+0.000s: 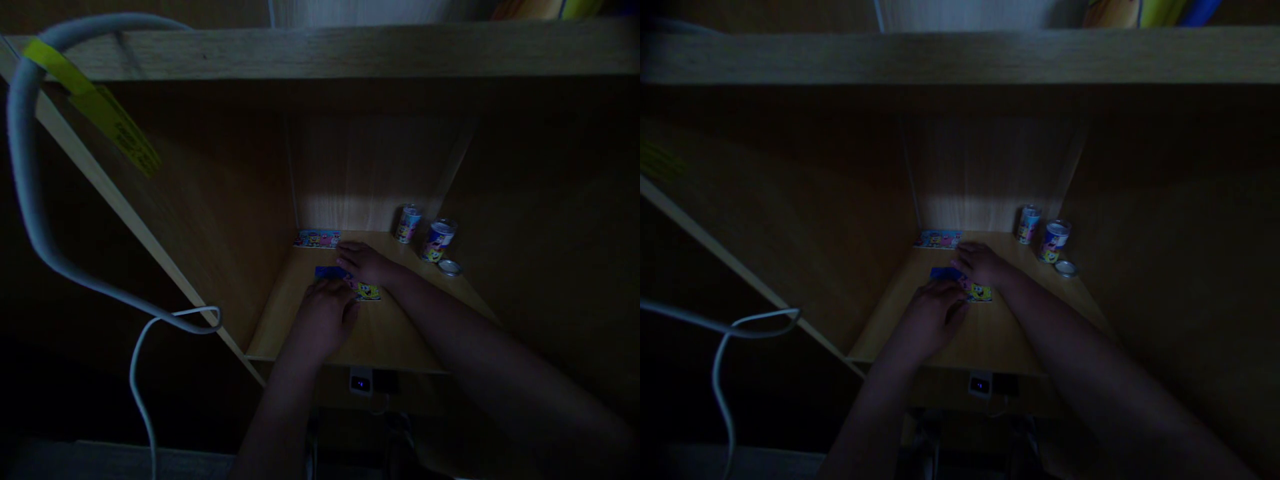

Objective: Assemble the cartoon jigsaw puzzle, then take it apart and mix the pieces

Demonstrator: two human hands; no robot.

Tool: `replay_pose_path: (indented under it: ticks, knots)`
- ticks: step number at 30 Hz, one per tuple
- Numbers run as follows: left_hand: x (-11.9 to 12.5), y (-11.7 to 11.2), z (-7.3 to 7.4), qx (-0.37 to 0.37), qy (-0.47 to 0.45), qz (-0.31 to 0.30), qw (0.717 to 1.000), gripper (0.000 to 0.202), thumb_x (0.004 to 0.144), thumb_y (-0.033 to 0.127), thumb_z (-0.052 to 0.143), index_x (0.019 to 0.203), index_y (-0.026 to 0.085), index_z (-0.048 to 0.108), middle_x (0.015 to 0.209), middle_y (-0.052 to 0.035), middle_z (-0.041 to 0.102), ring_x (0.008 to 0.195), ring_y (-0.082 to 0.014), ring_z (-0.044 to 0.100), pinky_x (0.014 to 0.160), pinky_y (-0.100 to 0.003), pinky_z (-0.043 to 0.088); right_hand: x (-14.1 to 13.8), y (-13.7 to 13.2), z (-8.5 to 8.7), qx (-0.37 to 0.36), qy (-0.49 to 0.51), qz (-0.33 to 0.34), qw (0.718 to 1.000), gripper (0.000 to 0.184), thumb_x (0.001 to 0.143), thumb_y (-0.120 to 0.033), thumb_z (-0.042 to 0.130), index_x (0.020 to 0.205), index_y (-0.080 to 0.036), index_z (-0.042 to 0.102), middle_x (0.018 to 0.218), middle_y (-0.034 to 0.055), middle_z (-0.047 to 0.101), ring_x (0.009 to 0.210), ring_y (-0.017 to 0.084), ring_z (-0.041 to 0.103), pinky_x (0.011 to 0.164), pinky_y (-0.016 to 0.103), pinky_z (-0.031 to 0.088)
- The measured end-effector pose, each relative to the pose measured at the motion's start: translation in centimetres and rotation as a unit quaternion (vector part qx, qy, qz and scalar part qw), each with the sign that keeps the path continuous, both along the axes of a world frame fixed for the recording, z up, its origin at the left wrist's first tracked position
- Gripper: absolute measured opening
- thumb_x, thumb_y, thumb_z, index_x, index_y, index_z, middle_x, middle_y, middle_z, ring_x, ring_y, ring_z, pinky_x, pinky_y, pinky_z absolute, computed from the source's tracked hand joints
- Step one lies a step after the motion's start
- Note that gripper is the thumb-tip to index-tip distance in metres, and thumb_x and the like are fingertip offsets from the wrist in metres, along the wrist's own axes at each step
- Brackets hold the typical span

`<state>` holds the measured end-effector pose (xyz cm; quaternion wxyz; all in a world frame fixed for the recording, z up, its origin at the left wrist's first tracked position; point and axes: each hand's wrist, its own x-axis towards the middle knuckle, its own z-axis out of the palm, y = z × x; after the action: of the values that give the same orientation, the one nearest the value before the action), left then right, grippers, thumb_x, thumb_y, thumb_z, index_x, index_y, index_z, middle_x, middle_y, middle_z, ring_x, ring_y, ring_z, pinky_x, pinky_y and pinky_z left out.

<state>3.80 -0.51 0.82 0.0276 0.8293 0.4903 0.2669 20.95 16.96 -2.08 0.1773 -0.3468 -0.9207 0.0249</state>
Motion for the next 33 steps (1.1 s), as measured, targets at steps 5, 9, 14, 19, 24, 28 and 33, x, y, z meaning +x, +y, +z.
replay_pose_path:
  ticks: [5,9,14,19,24,28,33]
  knots:
    - [0.0,0.0,0.1,-0.001,-0.001,0.002,1.000,0.009,0.101,0.024,0.069,0.107,0.022,0.076,0.116,-0.0066,0.077,0.110,-0.0275,0.069,0.100,-0.045,0.053,0.0,-0.6,0.7,-0.065,-0.045,-0.040,0.996,0.080,0.109,-0.071,0.022,0.167,-0.019,0.044,0.175,0.0114,0.036,0.163,0.033,0.032,0.134,0.057,0.023]
    - [-0.1,-0.1,0.1,-0.003,0.002,0.001,1.000,0.009,0.100,0.023,0.070,0.106,0.022,0.076,0.116,-0.0067,0.077,0.111,-0.0276,0.069,0.102,-0.046,0.052,0.0,-0.8,1.2,-0.106,-0.053,-0.044,0.992,0.078,0.109,-0.072,0.018,0.170,-0.028,0.037,0.179,0.0058,0.027,0.166,0.032,0.023,0.134,0.061,0.016]
    - [-0.1,-0.3,0.2,-0.005,0.001,0.000,1.000,0.014,0.102,0.024,0.067,0.112,0.023,0.077,0.119,-0.0068,0.077,0.113,-0.0283,0.068,0.103,-0.047,0.052,0.0,-0.8,1.3,-0.125,-0.035,-0.035,0.991,0.075,0.109,-0.072,0.020,0.169,-0.031,0.039,0.179,0.0057,0.028,0.167,0.034,0.019,0.133,0.067,0.011]
    - [-0.1,-0.4,0.4,-0.003,0.006,-0.003,1.000,0.013,0.101,0.023,0.068,0.110,0.023,0.077,0.119,-0.0071,0.078,0.111,-0.0278,0.069,0.104,-0.046,0.052,0.1,-0.3,0.8,-0.130,0.014,-0.035,0.991,0.076,0.109,-0.072,0.019,0.167,-0.029,0.042,0.177,0.0074,0.034,0.167,0.033,0.022,0.133,0.066,0.014]
    - [-0.1,-0.2,0.4,0.000,0.003,0.056,0.998,0.016,0.104,0.026,0.065,0.112,0.022,0.077,0.118,-0.0083,0.076,0.112,-0.0280,0.068,0.103,-0.045,0.052,1.4,0.6,0.7,-0.096,0.162,-0.033,0.982,0.068,0.113,-0.059,0.021,0.151,-0.022,0.062,0.159,0.0131,0.059,0.149,0.025,0.052,0.128,0.046,0.038]
    - [-0.2,0.1,0.1,-0.006,0.014,0.116,0.993,0.020,0.104,0.025,0.062,0.117,0.022,0.077,0.119,-0.0091,0.077,0.113,-0.0297,0.068,0.101,-0.047,0.052,3.8,0.8,1.6,-0.075,0.112,-0.036,0.990,0.046,0.110,-0.045,0.044,0.119,-0.016,0.079,0.122,0.0156,0.077,0.117,0.026,0.070,0.109,0.040,0.053]
    - [-0.2,0.3,-0.3,-0.010,0.016,0.115,0.993,0.030,0.104,0.024,0.062,0.131,0.021,0.074,0.135,-0.0093,0.075,0.122,-0.0294,0.067,0.110,-0.048,0.049,6.3,0.6,2.7,-0.089,0.022,-0.050,0.994,0.028,0.102,-0.031,0.056,0.107,-0.019,0.081,0.109,0.0083,0.082,0.097,0.023,0.074,0.090,0.032,0.054]
